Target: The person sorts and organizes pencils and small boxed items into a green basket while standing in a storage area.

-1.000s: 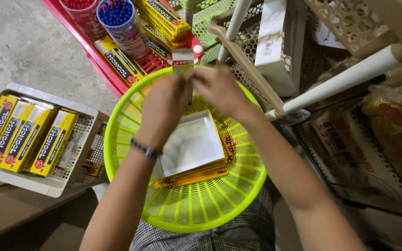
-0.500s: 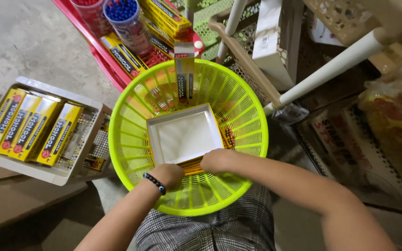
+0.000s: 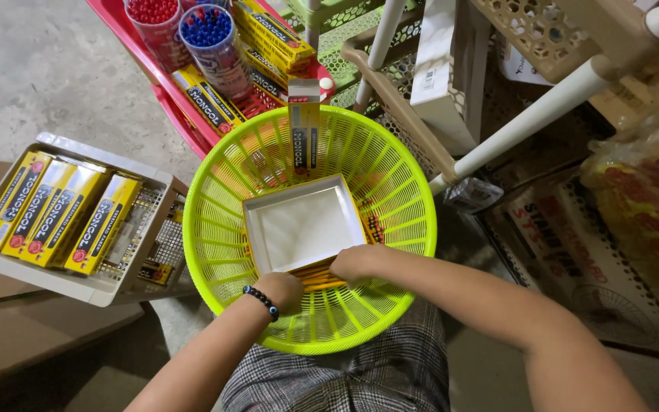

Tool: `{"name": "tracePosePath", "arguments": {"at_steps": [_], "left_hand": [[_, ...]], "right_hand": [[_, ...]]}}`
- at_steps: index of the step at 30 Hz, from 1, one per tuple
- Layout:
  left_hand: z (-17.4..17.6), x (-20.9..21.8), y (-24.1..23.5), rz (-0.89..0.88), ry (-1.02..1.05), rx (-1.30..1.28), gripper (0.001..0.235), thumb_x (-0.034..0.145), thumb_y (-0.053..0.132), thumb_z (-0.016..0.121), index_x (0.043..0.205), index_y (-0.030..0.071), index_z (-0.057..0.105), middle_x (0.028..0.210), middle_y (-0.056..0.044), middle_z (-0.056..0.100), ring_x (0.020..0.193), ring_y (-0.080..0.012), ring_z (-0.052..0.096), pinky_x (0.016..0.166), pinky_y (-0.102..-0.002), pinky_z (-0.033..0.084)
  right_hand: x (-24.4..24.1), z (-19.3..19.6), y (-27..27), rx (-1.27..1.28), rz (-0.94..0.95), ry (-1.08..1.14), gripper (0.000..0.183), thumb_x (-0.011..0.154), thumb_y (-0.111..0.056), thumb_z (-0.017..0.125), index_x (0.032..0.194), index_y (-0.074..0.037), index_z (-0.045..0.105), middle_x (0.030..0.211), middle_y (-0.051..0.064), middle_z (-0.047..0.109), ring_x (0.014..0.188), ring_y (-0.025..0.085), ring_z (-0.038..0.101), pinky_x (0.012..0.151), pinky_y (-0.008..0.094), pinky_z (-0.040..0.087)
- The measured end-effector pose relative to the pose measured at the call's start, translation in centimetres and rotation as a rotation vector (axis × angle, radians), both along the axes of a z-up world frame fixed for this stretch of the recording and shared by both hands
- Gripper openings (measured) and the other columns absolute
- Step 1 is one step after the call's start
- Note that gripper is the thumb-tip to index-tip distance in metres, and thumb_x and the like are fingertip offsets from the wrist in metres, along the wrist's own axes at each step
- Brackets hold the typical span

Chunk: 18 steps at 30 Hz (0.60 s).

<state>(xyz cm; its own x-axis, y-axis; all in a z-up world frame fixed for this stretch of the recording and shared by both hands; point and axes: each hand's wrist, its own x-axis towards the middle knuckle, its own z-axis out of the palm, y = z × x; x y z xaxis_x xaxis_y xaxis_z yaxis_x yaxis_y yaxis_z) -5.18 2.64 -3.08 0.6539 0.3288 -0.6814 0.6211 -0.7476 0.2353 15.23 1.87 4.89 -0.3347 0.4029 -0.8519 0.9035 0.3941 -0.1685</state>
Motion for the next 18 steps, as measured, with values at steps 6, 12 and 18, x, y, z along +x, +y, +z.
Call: {"name": "tracePosePath", "arguments": {"at_steps": [6,12,18], "left_hand": [[5.6,0.3,-0.4,0.151,0.014,-0.004,0.034,0.084,0.031,0.076,0.109,0.009,0.074,0.113,-0.012,0.074,0.109,-0.0302,0.070,0.089,-0.044,0.058],[4.1,-1.4,0.5,0.089,-0.127,0.012,0.024,0.090,0.020,0.067,0.108,0.006,0.073,0.107,-0.017,0.074,0.101,-0.0361,0.071,0.087,-0.047,0.058],[18.7,-2.0,5.8,0.652,-0.833,-0.090,0.018,0.093,0.010,0.061,0.108,0.006,0.071,0.086,-0.012,0.076,0.075,-0.0215,0.074,0.070,-0.036,0.058]], "right_hand": [[-0.2,0.6,-0.2,-0.066,-0.039,0.064,0.034,0.086,-0.026,0.078,0.115,-0.012,0.068,0.107,0.011,0.074,0.101,0.030,0.071,0.089,0.045,0.056],[1.1,5.2,0.3,0.052,-0.055,0.141,0.026,0.086,-0.021,0.075,0.110,-0.014,0.072,0.105,0.009,0.075,0.099,0.028,0.071,0.086,0.044,0.056],[5.9,10.9,4.3,0.475,-0.300,0.532,0.018,0.093,-0.020,0.066,0.109,-0.012,0.071,0.098,0.012,0.075,0.091,0.029,0.073,0.084,0.044,0.056]]}}
